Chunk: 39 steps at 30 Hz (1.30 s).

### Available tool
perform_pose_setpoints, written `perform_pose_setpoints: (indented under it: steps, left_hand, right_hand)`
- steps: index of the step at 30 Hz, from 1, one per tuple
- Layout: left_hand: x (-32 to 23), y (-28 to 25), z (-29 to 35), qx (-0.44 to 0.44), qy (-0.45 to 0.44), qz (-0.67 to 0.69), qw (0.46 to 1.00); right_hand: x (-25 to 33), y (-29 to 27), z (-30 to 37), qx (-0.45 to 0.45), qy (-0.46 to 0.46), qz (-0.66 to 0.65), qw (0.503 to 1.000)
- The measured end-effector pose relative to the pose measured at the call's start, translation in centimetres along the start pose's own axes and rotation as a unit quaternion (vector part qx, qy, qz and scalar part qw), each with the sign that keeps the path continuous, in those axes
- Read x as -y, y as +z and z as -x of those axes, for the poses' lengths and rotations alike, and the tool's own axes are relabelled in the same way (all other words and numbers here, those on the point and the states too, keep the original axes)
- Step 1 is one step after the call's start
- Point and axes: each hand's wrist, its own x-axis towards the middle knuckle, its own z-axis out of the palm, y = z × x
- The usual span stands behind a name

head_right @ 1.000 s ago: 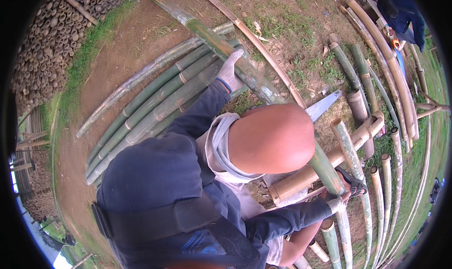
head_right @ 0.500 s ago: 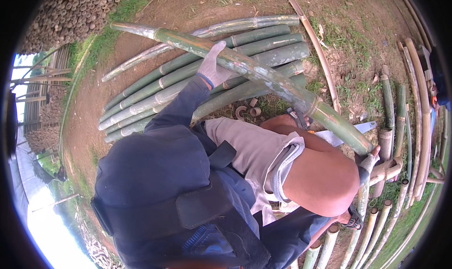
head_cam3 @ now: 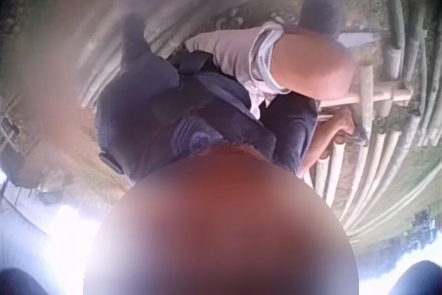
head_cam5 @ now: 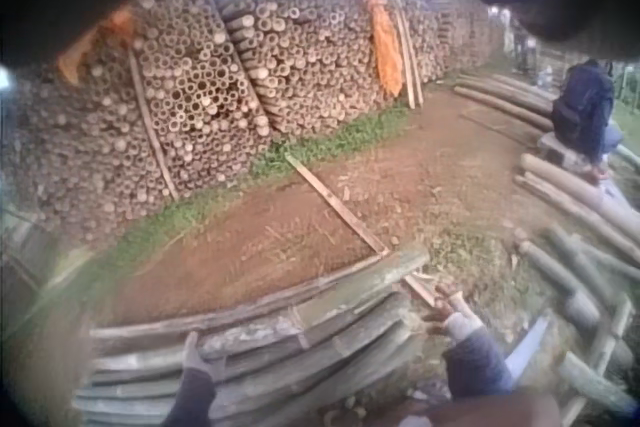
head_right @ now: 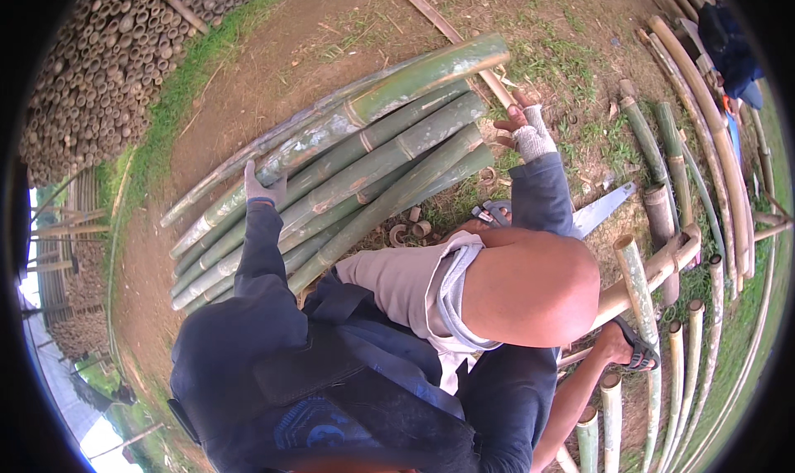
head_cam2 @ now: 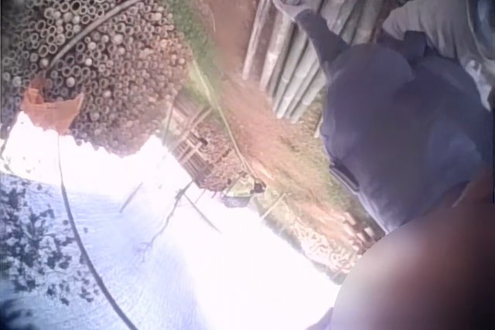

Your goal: The person sits on the ground and uses a hand saw to cut green bamboo poles into shorter sections. They repeatedly position each pole on a wooden support, saw through it, and set the cut pieces aside.

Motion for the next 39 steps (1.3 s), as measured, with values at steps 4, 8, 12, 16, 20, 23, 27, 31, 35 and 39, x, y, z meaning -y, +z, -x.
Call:
perform_pose_setpoints:
  steps: [4,8,12,16,20,23,27,31,35,39]
  left_hand:
    - [-2.3,1.2,-5.9,0.076,0.086,-0.223,0.968]
    - [-1.8,3.2,-10.9,-0.076,-0.043,-0.099,0.991]
    - [0.7,5.5,-10.1,-0.157,-0.030,-0.246,0.956]
    - [2.7,10.7,-7.1,-0.421,0.161,-0.618,0.645]
    - [1.9,14.9,-7.0,-0.080,0.308,-0.819,0.477]
    - [4.0,17.5,-7.6,0.109,0.321,-0.844,0.417]
    - [15.0,23.6,-2.6,0.271,0.401,-0.769,0.417]
    - [29.5,30.6,11.2,0.557,0.314,-0.630,0.442]
    - [42.2,35.0,27.6,0.788,0.263,-0.473,0.292]
    - [51.9,37.2,42.7,0.866,0.305,-0.382,0.103]
  right_hand:
    - [-2.2,-4.0,5.7,-0.048,0.007,-0.056,0.997]
    - [-5.8,-8.3,15.7,-0.175,0.026,-0.136,0.975]
    - [-10.3,-11.1,25.2,-0.356,0.011,-0.206,0.911]
    - [-13.1,-16.7,30.7,-0.417,-0.044,-0.279,0.864]
    - [-16.3,-18.9,30.9,-0.417,-0.070,-0.330,0.844]
    - [-18.6,-17.2,30.1,-0.445,-0.008,-0.354,0.822]
    - [-19.3,-15.4,29.3,-0.517,-0.077,-0.314,0.792]
    - [-19.0,-14.6,31.3,-0.721,-0.030,0.101,0.685]
    - [-19.3,-13.4,35.4,-0.740,0.126,0.400,0.525]
    - [-19.3,-13.1,36.6,-0.723,0.195,0.333,0.573]
